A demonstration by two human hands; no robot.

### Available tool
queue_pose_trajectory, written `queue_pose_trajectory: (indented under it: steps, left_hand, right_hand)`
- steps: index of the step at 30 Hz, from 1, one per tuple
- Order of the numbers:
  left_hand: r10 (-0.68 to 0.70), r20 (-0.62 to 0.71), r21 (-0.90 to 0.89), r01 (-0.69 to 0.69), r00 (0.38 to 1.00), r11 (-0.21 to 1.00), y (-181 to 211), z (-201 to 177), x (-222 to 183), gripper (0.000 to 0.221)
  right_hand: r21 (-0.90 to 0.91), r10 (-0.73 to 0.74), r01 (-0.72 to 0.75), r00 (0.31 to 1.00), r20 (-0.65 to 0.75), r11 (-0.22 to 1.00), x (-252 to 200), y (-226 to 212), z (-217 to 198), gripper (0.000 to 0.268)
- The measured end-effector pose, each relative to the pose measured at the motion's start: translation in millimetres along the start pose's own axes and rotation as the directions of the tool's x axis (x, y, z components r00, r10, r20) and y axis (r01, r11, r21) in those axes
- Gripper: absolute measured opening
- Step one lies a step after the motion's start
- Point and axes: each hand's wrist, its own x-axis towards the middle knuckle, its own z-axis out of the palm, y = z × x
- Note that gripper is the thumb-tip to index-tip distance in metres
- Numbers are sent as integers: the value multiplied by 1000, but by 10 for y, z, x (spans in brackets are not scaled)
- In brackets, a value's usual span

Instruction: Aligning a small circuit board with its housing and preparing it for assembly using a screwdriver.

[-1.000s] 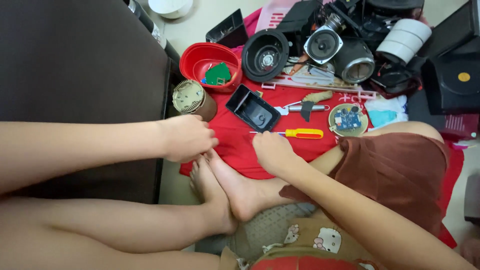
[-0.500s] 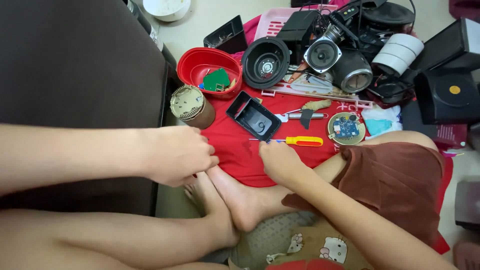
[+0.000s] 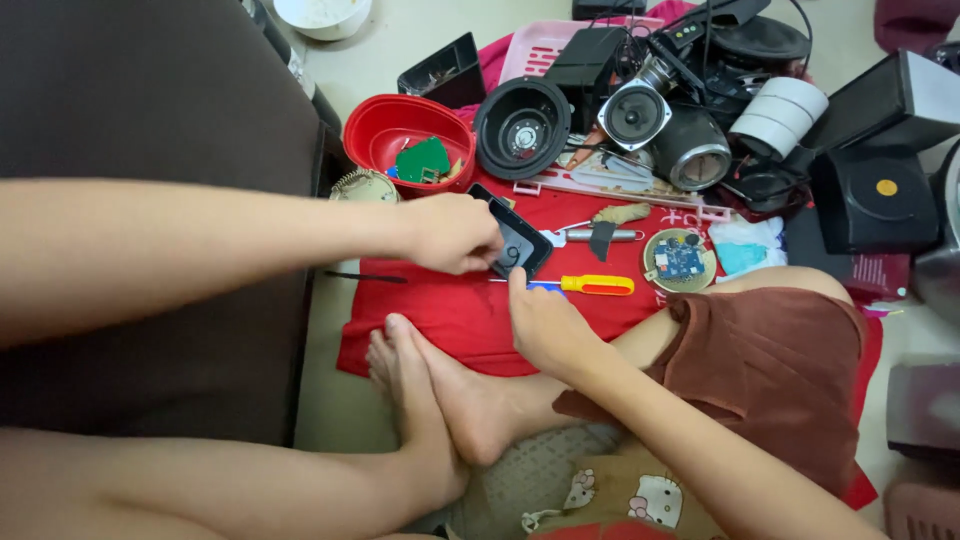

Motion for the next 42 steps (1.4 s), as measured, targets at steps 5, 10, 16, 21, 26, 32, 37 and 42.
queue_pose_trajectory:
  steps: [5, 10, 16, 21, 26, 32, 37, 42]
  left_hand:
    - [-54, -24, -112, 51, 998, 992, 138, 392, 32, 12]
    - [-179, 50, -296, 185, 983, 937, 278, 739, 106, 24]
    - [-262, 14, -346, 251, 965, 904, 416, 769, 173, 25]
    - [-50, 269, -90, 77, 962, 993, 399, 395, -161, 28]
    - [-131, 297, 41, 125, 946, 991, 405, -401, -763, 27]
    - [-286, 318, 218, 224, 904, 950, 434, -666, -1180, 28]
    - [-228, 345, 215, 160, 911, 963, 506, -635, -1179, 28]
    - [-240, 358, 238, 160, 903, 958, 616, -756, -1164, 26]
  right_hand:
    - [56, -49, 50, 999, -23, 997, -29, 81, -9, 37]
    - [108, -99, 102, 994, -34, 989, -62, 96, -35, 30]
    - [78, -102, 105, 994, -44, 991, -78, 109, -68, 22]
    - [144, -84, 84, 996, -5, 986, -38, 125, -96, 23]
    - [158, -46, 39, 998, 38, 987, -42, 76, -157, 26]
    - [197, -5, -7, 998, 60, 980, -59, 31, -207, 27]
    - [207, 13, -28, 997, 71, 978, -66, 0, -241, 28]
    - [221, 44, -55, 998, 53, 974, -80, -39, -236, 30]
